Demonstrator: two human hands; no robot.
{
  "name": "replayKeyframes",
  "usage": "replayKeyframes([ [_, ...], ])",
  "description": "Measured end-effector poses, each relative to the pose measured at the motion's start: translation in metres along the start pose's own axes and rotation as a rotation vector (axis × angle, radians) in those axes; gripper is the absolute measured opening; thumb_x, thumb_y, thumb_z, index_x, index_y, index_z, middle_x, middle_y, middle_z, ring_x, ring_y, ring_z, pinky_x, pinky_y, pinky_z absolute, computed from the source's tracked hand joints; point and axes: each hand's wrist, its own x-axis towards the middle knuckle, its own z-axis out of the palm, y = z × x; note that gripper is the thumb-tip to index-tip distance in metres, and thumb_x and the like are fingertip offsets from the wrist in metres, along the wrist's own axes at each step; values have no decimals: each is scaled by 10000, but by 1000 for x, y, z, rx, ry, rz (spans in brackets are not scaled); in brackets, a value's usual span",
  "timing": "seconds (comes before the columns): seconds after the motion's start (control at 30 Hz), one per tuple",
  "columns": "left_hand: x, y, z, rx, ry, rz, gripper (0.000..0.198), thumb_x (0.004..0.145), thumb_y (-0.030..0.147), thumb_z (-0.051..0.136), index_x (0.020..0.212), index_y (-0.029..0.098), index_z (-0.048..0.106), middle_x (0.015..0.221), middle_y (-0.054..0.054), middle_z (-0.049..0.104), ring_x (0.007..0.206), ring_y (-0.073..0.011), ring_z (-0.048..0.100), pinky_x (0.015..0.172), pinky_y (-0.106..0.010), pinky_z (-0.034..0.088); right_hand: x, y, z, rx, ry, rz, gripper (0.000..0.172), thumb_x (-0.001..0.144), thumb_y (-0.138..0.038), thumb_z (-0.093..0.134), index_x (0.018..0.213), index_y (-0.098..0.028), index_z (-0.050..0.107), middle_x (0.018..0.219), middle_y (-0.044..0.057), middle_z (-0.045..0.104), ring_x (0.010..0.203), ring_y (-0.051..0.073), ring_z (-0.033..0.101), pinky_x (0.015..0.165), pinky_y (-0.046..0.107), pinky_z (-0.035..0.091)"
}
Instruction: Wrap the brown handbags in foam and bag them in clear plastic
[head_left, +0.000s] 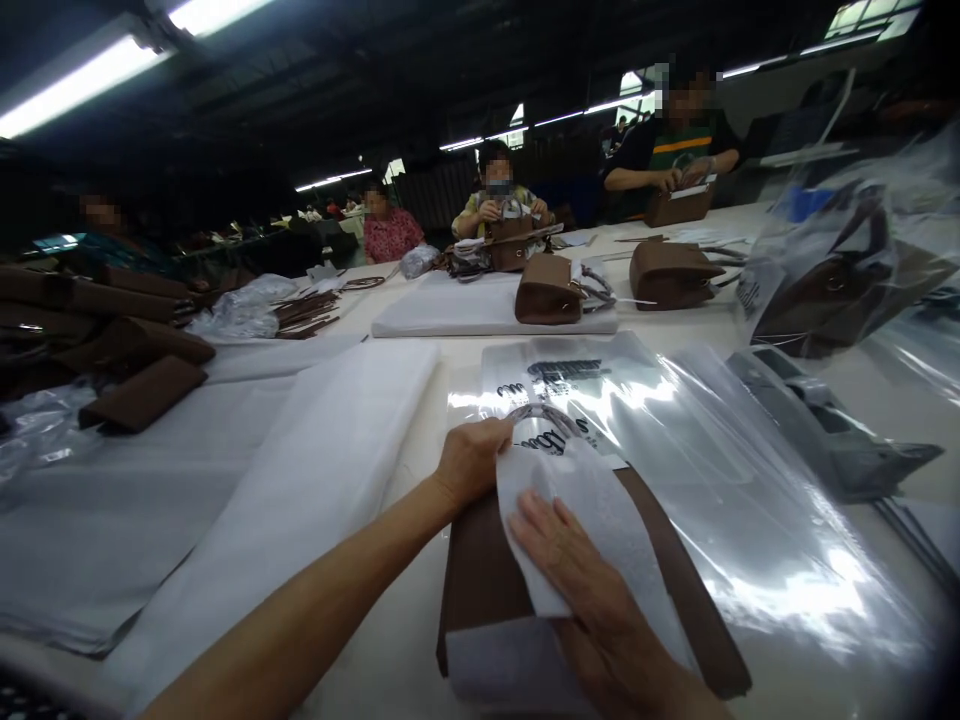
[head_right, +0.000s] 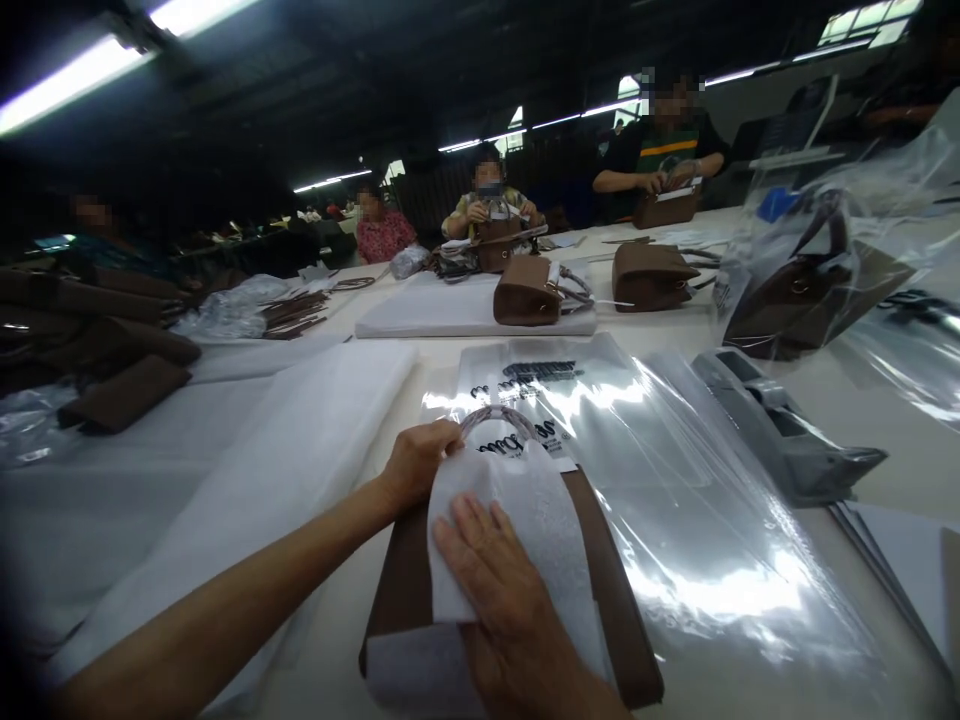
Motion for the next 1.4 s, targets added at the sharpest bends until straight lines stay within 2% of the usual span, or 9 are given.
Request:
replayKeyframes([
  [0.17, -1, 3, -1, -48, -9, 49, 181, 752, 214, 493, 929, 180, 497, 805, -54, 590, 742, -201, 551, 620, -274, 411, -1, 2, -1, -43, 28, -72, 508, 809, -96, 403, 1314, -155, 398, 1391, 76, 307, 1283, 174, 287, 1054, 337, 286],
  [0.37, 6, -6, -4, -207, -29, 68, 105, 735, 268, 554, 814, 200, 569, 788, -28, 626, 771, -205, 585, 724, -301, 450, 4, -2, -6, 180, 46, 230, 419, 893, -239, 384, 1308, -196, 409, 1324, 44, 425, 1241, 167, 368, 1050, 323, 313],
  [0.53, -85, 20, -15, -369, 193, -106, 345, 860, 287, 412, 1184, 176, 382, 1243, -103, 466, 1127, -185, 450, 945, -319, 374, 7, -3, -8, 279, 26, 303, 404, 911, -323, 364, 1291, -204, 432, 1304, 27, 452, 1226, 171, 391, 1057, 338, 295],
  [0.63, -157, 52, -9, -529, 262, -196, 255, 791, 377, 550, 949, 191, 475, 1317, -113, 385, 1221, -231, 362, 993, -358, 335, 5, -6, -8, 286, -10, 274, 423, 906, -345, 370, 1294, -187, 429, 1323, 39, 427, 1243, 173, 366, 1065, 346, 271],
  [0.73, -190, 73, 4, -586, 236, -284, 227, 743, 321, 620, 844, 195, 462, 1391, -123, 291, 1286, -250, 271, 1014, -378, 310, 2, -9, -6, 250, -66, 227, 439, 904, -357, 364, 1303, -182, 421, 1331, 54, 414, 1263, 192, 330, 1074, 377, 240],
  [0.97, -161, 70, 0, -829, 252, -287, 130, 748, 197, 587, 722, 193, 460, 1304, -130, 426, 1297, -246, 262, 968, -359, 338, 3, -12, -7, 178, -96, 154, 450, 899, -365, 371, 1306, -177, 411, 1330, 56, 411, 1272, 214, 308, 1071, 411, 236],
  [1.1, -151, 70, 9, -934, 277, -422, 158, 692, 206, 634, 662, 174, 483, 1339, -105, 371, 1172, -254, 421, 871, -340, 402, 3, -26, -7, 211, -139, 178, 439, 906, -370, 357, 1289, -168, 433, 1324, 49, 414, 1251, 216, 345, 1052, 426, 270],
  [1.2, -149, 72, 19, -1063, 251, -492, 164, 651, 218, 654, 639, 171, 497, 978, -44, 575, 891, -194, 547, 732, -283, 435, -1, -31, -6, 133, -229, 74, 423, 904, -307, 369, 1305, -181, 413, 1351, 50, 374, 1266, 213, 315, 1051, 415, 280],
  [1.4, -145, 66, 30, -1250, 182, -553, 162, 683, 288, 568, 622, 169, 477, 544, 60, 436, 489, -78, 421, 434, -171, 310, -17, -16, 2, -222, -382, -344, 559, 832, -77, 360, 1378, -143, 265, 1387, 90, 319, 1313, 213, 204, 1041, 439, 314],
])
